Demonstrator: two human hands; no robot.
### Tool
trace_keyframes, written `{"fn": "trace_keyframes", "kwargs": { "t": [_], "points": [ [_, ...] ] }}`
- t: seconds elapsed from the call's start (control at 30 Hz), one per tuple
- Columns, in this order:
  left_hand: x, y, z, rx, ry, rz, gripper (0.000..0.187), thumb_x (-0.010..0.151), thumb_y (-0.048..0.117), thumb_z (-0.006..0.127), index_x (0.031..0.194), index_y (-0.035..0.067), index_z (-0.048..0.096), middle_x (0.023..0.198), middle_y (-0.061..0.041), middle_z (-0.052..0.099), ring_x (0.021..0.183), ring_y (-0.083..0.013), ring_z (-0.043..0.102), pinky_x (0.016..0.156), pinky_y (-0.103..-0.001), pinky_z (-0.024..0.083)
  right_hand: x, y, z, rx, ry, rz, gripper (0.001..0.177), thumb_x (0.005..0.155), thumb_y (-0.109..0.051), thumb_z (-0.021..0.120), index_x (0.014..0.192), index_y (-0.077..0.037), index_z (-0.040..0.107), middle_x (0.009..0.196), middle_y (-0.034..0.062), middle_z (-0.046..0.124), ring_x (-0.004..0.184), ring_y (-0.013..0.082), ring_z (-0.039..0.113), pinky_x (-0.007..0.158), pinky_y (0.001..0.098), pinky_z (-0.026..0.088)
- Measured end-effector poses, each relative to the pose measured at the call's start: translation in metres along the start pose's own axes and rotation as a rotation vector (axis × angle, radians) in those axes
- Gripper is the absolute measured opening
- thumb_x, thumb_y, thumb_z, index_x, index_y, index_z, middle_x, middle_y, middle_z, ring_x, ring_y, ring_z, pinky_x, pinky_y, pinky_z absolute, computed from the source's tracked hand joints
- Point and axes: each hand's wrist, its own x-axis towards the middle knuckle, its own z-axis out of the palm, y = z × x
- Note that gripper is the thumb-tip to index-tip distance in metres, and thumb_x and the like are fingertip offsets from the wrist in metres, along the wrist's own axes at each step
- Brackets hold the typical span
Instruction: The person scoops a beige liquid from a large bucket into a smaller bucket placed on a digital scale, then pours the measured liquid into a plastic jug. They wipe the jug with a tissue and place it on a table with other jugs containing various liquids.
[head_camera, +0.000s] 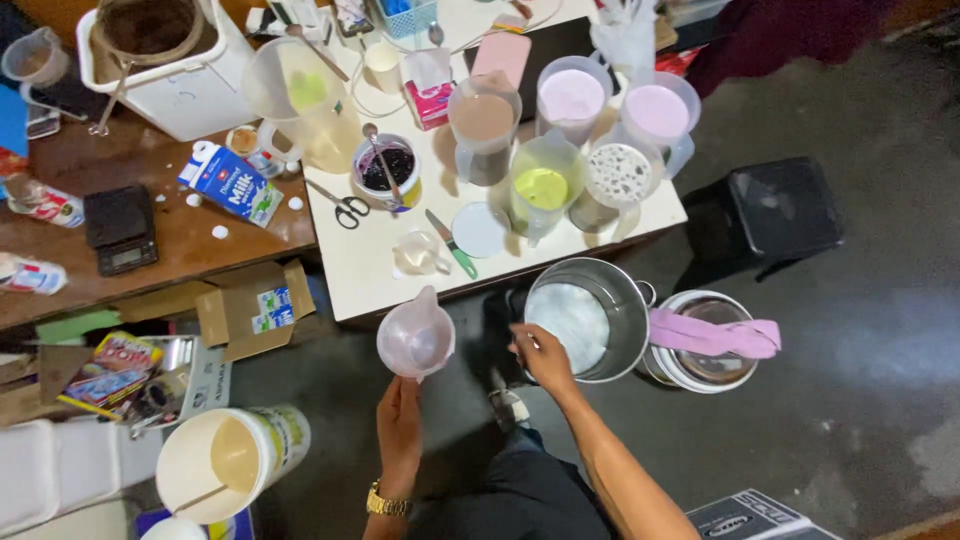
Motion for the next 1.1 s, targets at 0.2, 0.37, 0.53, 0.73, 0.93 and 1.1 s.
{"fn": "trace_keyframes", "kwargs": {
  "t": [0.2, 0.37, 0.53, 0.73, 0.93, 1.1],
  "points": [
    [0.018, 0.019, -0.012, 0.072, 0.094, -0.006, 0.040, 0.107, 0.030, 0.045, 0.118, -0.003, 0.065, 0.083, 0.003, 0.056, 0.074, -0.0072, 0.047, 0.065, -0.026, 0.040, 0.074, -0.099, 0.078, -0.350, 0.023, -0.301, 0.060, 0.096, -0.025, 0.064, 0.151, -0.014, 0.043, 0.090, 0.0217, 0.070, 0.086, 0.0410, 0.069, 0.077, 0.0476, 0.053],
    [0.028, 0.011, -0.039, 0.075, 0.025, 0.021, 0.039, 0.106, 0.028, 0.046, 0.117, -0.003, 0.066, 0.082, 0.001, 0.060, 0.074, -0.0087, 0.050, 0.066, -0.026, 0.044, 0.122, -0.090, 0.112, -0.538, 0.057, -0.247, 0.035, 0.098, -0.028, 0.063, 0.130, -0.015, 0.057, 0.093, 0.0193, 0.072, 0.089, 0.0426, 0.068, 0.076, 0.0521, 0.051],
    [0.051, 0.002, -0.061, 0.181, -0.080, -0.034, 0.037, 0.106, 0.028, 0.048, 0.110, -0.003, 0.069, 0.074, -0.002, 0.055, 0.068, -0.0116, 0.047, 0.062, -0.029, 0.042, 0.074, -0.132, 0.085, -0.489, 0.154, -0.434, 0.020, 0.100, -0.026, 0.064, 0.104, -0.007, 0.070, 0.092, 0.0215, 0.070, 0.088, 0.0450, 0.065, 0.072, 0.0503, 0.051],
    [0.072, 0.018, -0.033, 0.248, -0.233, 0.113, 0.035, 0.104, 0.028, 0.051, 0.110, -0.002, 0.069, 0.078, -0.004, 0.061, 0.071, -0.0103, 0.056, 0.063, -0.030, 0.045, -0.006, -0.118, -0.017, -0.639, 0.424, -0.380, 0.021, 0.100, -0.023, 0.061, 0.105, -0.004, 0.068, 0.093, 0.0228, 0.069, 0.085, 0.0450, 0.065, 0.070, 0.0501, 0.052],
    [0.073, 0.029, 0.009, 0.337, -0.301, 0.001, 0.038, 0.104, 0.030, 0.053, 0.088, -0.003, 0.063, 0.067, -0.013, 0.055, 0.061, -0.0180, 0.049, 0.058, -0.036, 0.041, 0.022, -0.008, -0.084, -0.937, 0.373, 0.017, 0.029, 0.099, -0.028, 0.056, 0.112, -0.004, 0.068, 0.091, 0.0219, 0.074, 0.081, 0.0453, 0.070, 0.071, 0.0555, 0.054],
    [0.063, 0.059, 0.040, 0.329, -0.302, -0.052, 0.034, 0.101, 0.028, 0.052, 0.086, -0.001, 0.059, 0.067, -0.009, 0.056, 0.058, -0.0141, 0.052, 0.055, -0.034, 0.044, 0.098, 0.108, -0.095, -1.353, 0.079, 0.142, 0.041, 0.106, -0.025, 0.039, 0.096, -0.009, 0.076, 0.097, 0.0145, 0.077, 0.088, 0.0324, 0.076, 0.076, 0.0476, 0.060]
  ]
}}
